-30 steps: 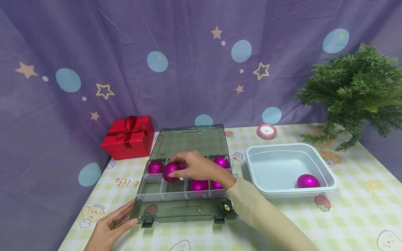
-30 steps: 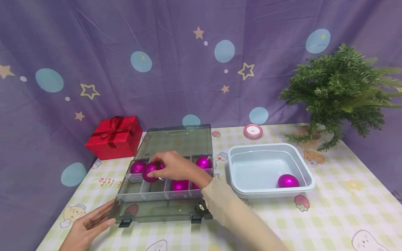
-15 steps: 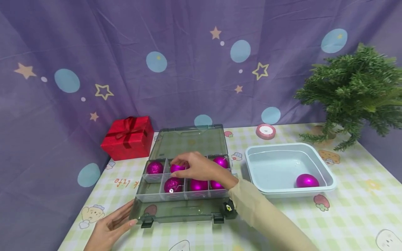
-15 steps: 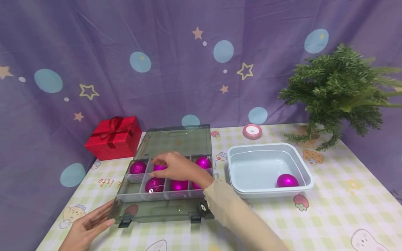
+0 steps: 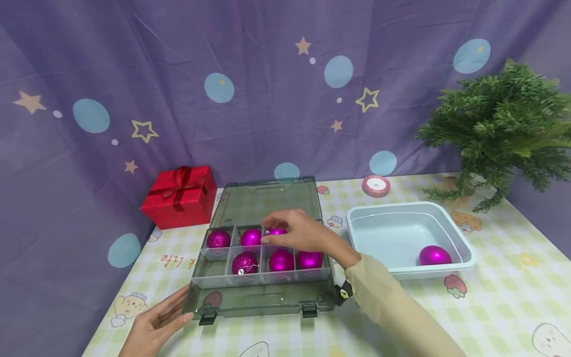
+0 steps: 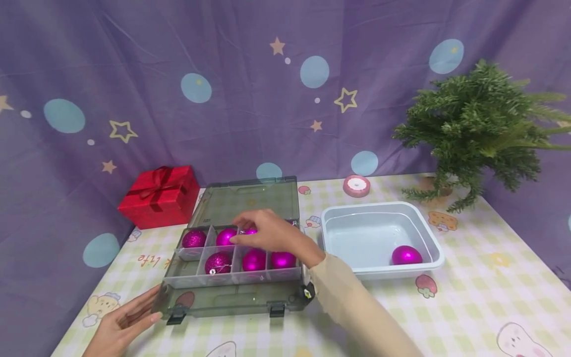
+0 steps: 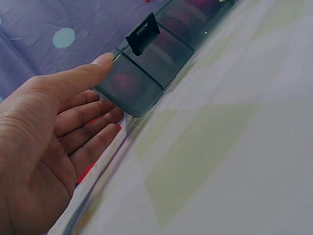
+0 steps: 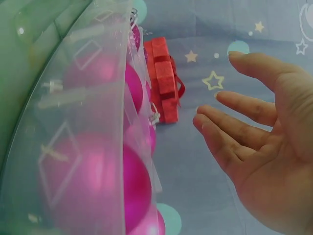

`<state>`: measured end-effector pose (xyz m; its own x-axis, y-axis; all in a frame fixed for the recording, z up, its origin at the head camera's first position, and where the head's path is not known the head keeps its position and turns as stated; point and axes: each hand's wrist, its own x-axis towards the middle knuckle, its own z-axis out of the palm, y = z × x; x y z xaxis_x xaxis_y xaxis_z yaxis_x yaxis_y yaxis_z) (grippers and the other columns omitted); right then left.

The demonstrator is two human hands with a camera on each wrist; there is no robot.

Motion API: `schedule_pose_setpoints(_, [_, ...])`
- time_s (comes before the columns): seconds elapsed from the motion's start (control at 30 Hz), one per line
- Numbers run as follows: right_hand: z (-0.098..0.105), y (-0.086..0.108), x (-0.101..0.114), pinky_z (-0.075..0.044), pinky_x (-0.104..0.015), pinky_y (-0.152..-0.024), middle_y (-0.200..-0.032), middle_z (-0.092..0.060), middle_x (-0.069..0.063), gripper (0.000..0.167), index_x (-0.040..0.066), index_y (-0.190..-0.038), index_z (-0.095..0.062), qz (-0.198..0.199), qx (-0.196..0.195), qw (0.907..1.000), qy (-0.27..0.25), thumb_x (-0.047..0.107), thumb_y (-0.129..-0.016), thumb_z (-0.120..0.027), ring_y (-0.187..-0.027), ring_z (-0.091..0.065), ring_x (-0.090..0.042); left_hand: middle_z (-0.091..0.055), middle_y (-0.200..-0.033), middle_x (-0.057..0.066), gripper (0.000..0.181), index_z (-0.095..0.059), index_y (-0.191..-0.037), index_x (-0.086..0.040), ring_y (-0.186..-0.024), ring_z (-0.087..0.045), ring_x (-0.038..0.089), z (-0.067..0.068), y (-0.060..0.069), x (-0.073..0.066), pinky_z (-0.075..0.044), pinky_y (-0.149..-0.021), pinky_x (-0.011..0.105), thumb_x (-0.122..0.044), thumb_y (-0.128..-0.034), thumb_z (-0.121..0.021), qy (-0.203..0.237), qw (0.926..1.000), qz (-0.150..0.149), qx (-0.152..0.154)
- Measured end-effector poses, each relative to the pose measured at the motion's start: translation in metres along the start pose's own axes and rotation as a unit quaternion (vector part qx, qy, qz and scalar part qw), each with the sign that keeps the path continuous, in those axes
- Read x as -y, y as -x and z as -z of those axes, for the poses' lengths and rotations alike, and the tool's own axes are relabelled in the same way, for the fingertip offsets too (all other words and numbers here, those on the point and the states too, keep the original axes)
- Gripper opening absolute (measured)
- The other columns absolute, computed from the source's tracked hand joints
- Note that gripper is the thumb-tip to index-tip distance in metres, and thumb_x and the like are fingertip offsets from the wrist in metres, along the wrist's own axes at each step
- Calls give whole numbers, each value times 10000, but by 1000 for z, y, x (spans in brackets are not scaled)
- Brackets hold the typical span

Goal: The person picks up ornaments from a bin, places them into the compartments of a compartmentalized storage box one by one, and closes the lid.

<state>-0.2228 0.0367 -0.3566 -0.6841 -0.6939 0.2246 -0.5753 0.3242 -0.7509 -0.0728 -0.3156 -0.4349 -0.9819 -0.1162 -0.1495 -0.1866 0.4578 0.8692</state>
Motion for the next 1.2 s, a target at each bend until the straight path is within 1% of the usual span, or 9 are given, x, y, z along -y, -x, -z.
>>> schedule_pose_setpoints(0.1, [7, 8, -3, -559, -464, -1019, -1260, -696, -158, 443, -8, -1335, -659, 1, -46, 10000, 4, 264, -995, -739, -1169, -646, -329, -549, -1486, 135, 712, -544, -1499, -45, -1125, -548, -117, 0, -1, 0, -530, -946, 156, -357, -919, -814, -3, 10000, 65, 8])
schedule_pose_setpoints(0.23, [17, 22, -5, -551, -513, -1019, -1276, -688, -159, 421, 14, -1341, -661, -165, -169, 9997, -41, 219, -984, -747, -1176, -637, -344, -538, -1498, 135, 729, -534, -1508, -51, -1122, -541, -126, 1, -1, 0, -523, -954, 153, -366, -915, -817, 0, 9998, 188, 34])
schedule_pose_setpoints(0.33, [23, 32, -9, -556, -515, -1011, -1276, -694, -122, 427, 37, -1341, -667, -241, -323, 9992, -59, 242, -977, -756, -1177, -640, -331, -538, -1498, 133, 731, -534, -1508, -51, -1123, -540, -125, 1, -1, 0, -520, -955, 150, -365, -913, -819, -18, 9998, 211, 35])
schedule_pose_setpoints(0.47, [32, 47, -14, -574, -508, -980, -1235, -716, -78, 430, 44, -1323, -681, -204, -559, 9982, 16, 276, -971, -767, -1128, -666, -304, -540, -1497, 134, 730, -534, -1507, -45, -1124, -540, -124, 0, -1, -1, -519, -957, 149, -359, -913, -820, -10, 9998, 208, 41])
schedule_pose_setpoints(0.63, [44, 68, -22, -576, -488, -976, -1234, -718, -77, 392, 37, -1318, -685, -209, -786, 9966, 133, 210, -973, -756, -1119, -668, -326, -542, -1495, 137, 732, -533, -1506, -39, -1124, -541, -123, 0, -1, -1, -517, -959, 148, -352, -912, -823, -9, 9997, 228, 38])
schedule_pose_setpoints(0.73, [53, 81, -27, -570, -494, -985, -1252, -709, -111, 377, 32, -1310, -687, -313, -955, 9948, 159, 201, -979, -748, -1128, -661, -344, -544, -1494, 135, 736, -534, -1507, -42, -1124, -544, -122, 1, -1, 0, -516, -961, 146, -361, -909, -825, -33, 9997, 244, 33])
schedule_pose_setpoints(0.87, [65, 96, -32, -574, -473, -983, -1232, -715, -74, 356, 59, -1281, -708, -571, -1267, 9899, 273, 239, -978, -756, -1124, -665, -280, -547, -1492, 132, 737, -536, -1506, -46, -1123, -545, -121, 1, -1, -1, -516, -961, 146, -367, -909, -824, -53, 9997, 239, 17])
schedule_pose_setpoints(1.0, [76, 113, -39, -570, -451, -990, -1233, -712, -41, 339, 79, -1268, -717, -826, -1496, 9846, 369, 238, -973, -763, -1127, -667, -279, -557, -1482, 128, 730, -543, -1503, -51, -1125, -550, -115, 0, 1, -2, -521, -957, 150, -377, -911, -820, -48, 9999, 154, -12])
schedule_pose_setpoints(1.2, [90, 137, -45, -556, -484, -995, -1253, -704, -92, 340, 47, -1275, -709, -1000, -1632, 9801, 533, 217, -984, -751, -1128, -661, -315, -568, -1469, 129, 697, -555, -1491, -42, -1132, -553, -108, -1, 1, 0, -525, -948, 148, -355, -922, -812, -39, 10000, -64, -53])
